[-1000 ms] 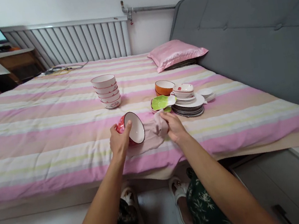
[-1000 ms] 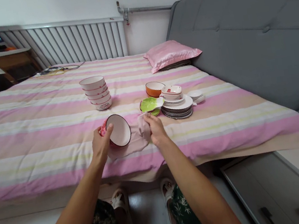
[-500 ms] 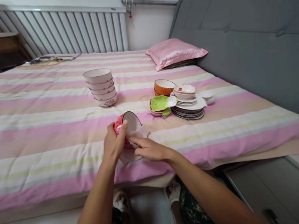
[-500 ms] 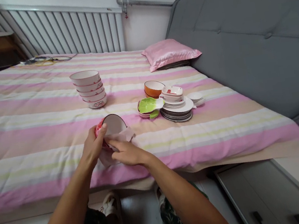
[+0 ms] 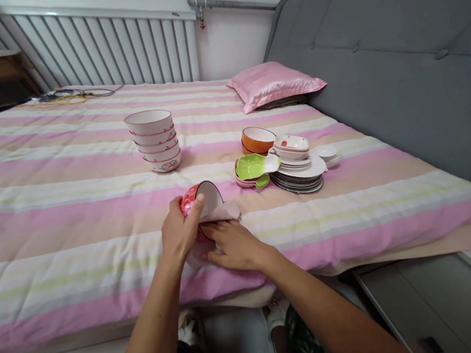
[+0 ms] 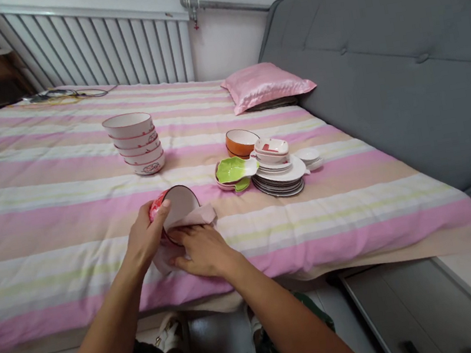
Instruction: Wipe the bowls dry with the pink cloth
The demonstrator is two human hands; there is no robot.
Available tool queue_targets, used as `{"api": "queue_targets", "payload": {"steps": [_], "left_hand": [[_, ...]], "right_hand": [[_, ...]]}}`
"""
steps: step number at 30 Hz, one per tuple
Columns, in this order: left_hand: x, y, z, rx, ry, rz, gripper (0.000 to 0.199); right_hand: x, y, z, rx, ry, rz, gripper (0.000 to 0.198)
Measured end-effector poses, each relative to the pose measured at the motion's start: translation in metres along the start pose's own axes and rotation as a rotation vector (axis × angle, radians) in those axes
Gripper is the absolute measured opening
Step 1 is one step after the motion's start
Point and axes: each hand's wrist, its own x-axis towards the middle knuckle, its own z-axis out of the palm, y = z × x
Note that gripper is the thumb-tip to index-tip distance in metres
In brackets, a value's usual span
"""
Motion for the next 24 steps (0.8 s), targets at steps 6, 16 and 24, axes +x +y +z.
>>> {"api": "queue_targets", "payload": {"steps": [6,16,24], "left_hand": [[0.0,0.0,-0.001,-0.033,0.008,-0.001,0.082],[-0.003,0.003,-0.002,-0.045,0.016,-0.013,0.082],[-0.003,0.002,-0.001,-0.031,0.022,0.002,0.081]], "right_hand": [[0.0,-0.004,-0.012,0.151,-0.055,-0.015,0.047],[0.003,0.011,-0.012,0.368,0.315,0.048,0.039],[0.006,0.016,-0.001,0.039,0.082,-0.036,0.029]]}}
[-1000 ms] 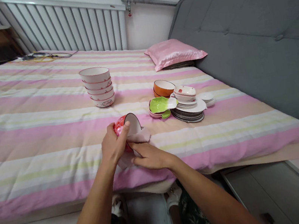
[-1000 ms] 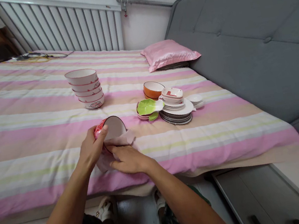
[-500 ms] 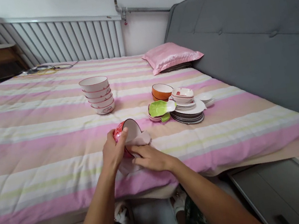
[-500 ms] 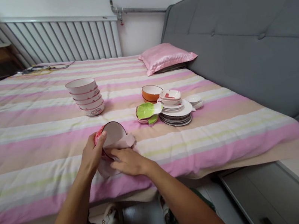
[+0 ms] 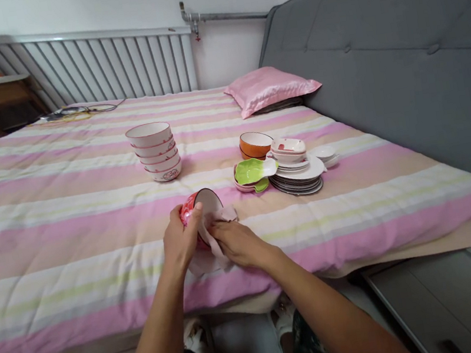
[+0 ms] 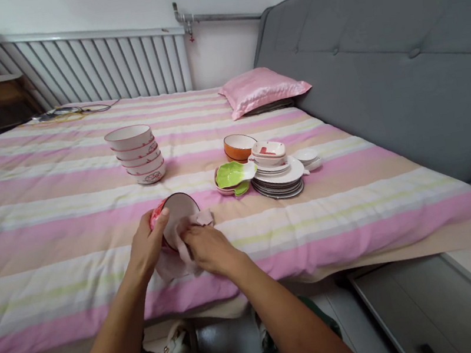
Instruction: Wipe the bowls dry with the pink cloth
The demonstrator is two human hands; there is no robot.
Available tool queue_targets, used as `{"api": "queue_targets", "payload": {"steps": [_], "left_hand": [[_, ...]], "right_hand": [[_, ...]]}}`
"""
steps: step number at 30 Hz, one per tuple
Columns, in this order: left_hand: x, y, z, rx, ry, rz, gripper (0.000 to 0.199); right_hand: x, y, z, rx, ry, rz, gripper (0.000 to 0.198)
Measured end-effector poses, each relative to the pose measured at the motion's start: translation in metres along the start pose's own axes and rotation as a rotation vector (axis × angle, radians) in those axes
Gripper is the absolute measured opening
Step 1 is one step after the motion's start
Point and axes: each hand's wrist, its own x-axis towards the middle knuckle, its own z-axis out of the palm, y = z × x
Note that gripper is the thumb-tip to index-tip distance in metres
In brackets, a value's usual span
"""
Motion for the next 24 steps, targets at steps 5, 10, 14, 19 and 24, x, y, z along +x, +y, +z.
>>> {"api": "queue_targets", "payload": {"steps": [5,10,14,19,24], "left_hand": [[0.0,0.0,0.001,-0.005,-0.002,0.002,0.081],[0.001,0.0,0.001,-0.02,0.007,-0.007,0.08],[0.001,0.001,0.002,-0.029,0.006,-0.015,0.08],[0.002,0.002,0.001,-0.024,0.009,-0.003,0.078],[0.001,0.001,0.002,-0.021,0.006,-0.008,0.076]], "right_hand": [[-0.002,-0.005,-0.007,0.149,-0.064,-0.014,0.028],[-0.004,-0.005,-0.01,0.523,-0.104,0.057,0.028],[-0.001,-0.01,-0.008,0.772,-0.09,-0.003,0.027],[0.002,-0.023,0.001,0.829,-0.002,0.007,0.033],[0.002,-0.027,0.007,0.537,0.007,0.066,0.042]]}}
